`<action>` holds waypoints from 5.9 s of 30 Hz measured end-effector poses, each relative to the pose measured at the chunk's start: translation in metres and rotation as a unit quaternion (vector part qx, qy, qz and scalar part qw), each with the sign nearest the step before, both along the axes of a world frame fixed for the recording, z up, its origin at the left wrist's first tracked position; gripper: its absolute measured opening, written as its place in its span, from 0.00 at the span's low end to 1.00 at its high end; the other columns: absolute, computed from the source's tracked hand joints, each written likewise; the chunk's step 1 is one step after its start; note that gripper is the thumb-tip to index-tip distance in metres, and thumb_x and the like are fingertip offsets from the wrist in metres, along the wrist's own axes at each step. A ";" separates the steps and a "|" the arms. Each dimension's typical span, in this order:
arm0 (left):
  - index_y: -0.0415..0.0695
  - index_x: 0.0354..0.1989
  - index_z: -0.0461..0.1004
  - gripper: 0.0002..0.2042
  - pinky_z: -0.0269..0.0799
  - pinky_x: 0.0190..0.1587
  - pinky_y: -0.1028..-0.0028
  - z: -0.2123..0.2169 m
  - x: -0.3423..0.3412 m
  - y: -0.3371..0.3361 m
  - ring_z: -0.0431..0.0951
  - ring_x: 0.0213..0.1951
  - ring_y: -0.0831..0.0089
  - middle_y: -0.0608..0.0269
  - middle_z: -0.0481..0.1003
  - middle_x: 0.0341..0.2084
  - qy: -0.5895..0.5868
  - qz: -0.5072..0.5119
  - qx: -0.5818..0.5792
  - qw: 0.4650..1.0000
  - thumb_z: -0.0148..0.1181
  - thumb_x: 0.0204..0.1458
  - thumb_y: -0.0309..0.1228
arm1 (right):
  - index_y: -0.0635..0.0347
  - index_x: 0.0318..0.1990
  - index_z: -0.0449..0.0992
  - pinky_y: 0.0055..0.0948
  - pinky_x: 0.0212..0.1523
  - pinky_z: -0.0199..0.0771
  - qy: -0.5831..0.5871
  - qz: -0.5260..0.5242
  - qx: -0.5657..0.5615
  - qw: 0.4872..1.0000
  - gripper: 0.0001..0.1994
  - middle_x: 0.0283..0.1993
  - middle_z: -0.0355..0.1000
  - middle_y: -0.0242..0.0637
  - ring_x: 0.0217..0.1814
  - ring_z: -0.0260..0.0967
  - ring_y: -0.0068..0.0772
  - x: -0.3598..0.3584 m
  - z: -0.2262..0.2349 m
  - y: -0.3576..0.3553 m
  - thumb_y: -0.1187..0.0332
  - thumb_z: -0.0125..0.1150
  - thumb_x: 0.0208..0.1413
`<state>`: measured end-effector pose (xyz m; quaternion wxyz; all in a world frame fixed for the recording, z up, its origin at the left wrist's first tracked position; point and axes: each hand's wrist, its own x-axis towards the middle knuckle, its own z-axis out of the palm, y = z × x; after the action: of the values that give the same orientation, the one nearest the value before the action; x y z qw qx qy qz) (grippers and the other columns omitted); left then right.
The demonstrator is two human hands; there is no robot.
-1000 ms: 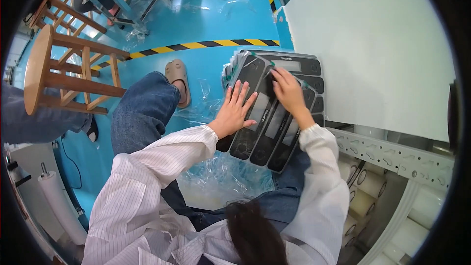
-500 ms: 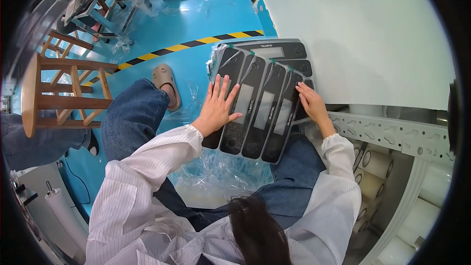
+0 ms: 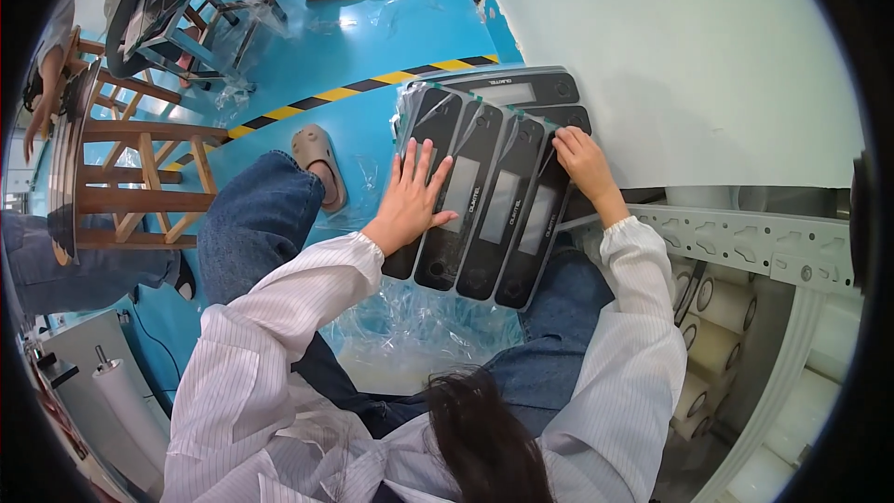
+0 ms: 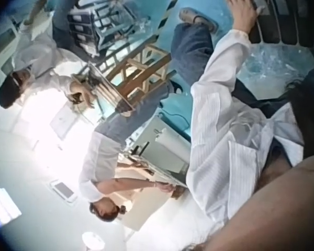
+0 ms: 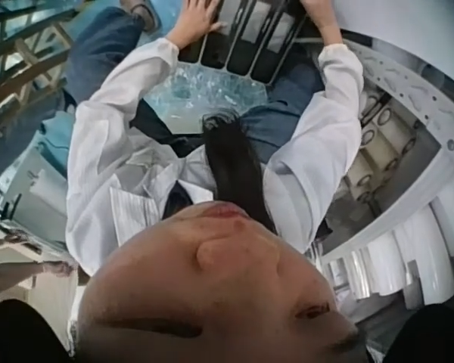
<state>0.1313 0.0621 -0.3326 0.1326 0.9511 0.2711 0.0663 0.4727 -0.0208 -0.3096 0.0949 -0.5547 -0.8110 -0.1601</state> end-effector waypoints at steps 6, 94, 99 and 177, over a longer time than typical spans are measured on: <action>0.45 0.68 0.50 0.45 0.43 0.64 0.43 0.004 0.000 0.004 0.37 0.68 0.37 0.37 0.39 0.68 0.017 -0.002 -0.015 1.000 0.58 0.45 0.58 | 0.63 0.34 0.70 0.37 0.37 0.74 0.130 0.006 -0.167 0.977 0.07 0.38 0.72 0.46 0.39 0.72 0.45 -0.041 0.019 -0.058 0.73 0.58 0.45; 0.41 0.36 0.68 0.09 0.72 0.32 0.63 0.010 0.071 0.010 0.77 0.29 0.56 0.55 0.74 0.24 -0.274 0.106 -0.186 0.938 0.56 0.47 0.25 | 0.45 0.60 0.65 0.46 0.31 0.75 0.290 -0.217 -0.109 0.926 0.27 0.38 0.71 0.41 0.30 0.74 0.51 -0.143 -0.003 0.010 0.62 0.59 0.49; 0.38 0.37 0.66 0.10 0.72 0.32 0.65 0.020 0.071 0.019 0.77 0.27 0.56 0.53 0.75 0.22 -0.253 0.134 -0.262 0.921 0.57 0.46 0.25 | 0.41 0.57 0.69 0.44 0.32 0.75 0.320 -0.192 -0.125 0.919 0.27 0.35 0.70 0.39 0.31 0.74 0.49 -0.148 -0.014 0.010 0.58 0.64 0.44; 0.53 0.64 0.61 0.25 0.73 0.47 0.76 0.046 -0.120 0.139 0.74 0.45 0.74 0.63 0.70 0.50 -0.070 0.075 -0.688 0.719 0.58 0.56 0.34 | 0.60 0.46 0.79 0.27 0.33 0.75 0.440 -0.438 -0.400 0.675 0.14 0.48 0.74 0.47 0.36 0.75 0.32 -0.324 -0.079 -0.237 0.67 0.57 0.54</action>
<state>0.0112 0.2011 -0.2866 0.7634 0.5676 0.3021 -0.0618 0.1482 -0.2581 -0.3888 0.1288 -0.8377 -0.3265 0.4184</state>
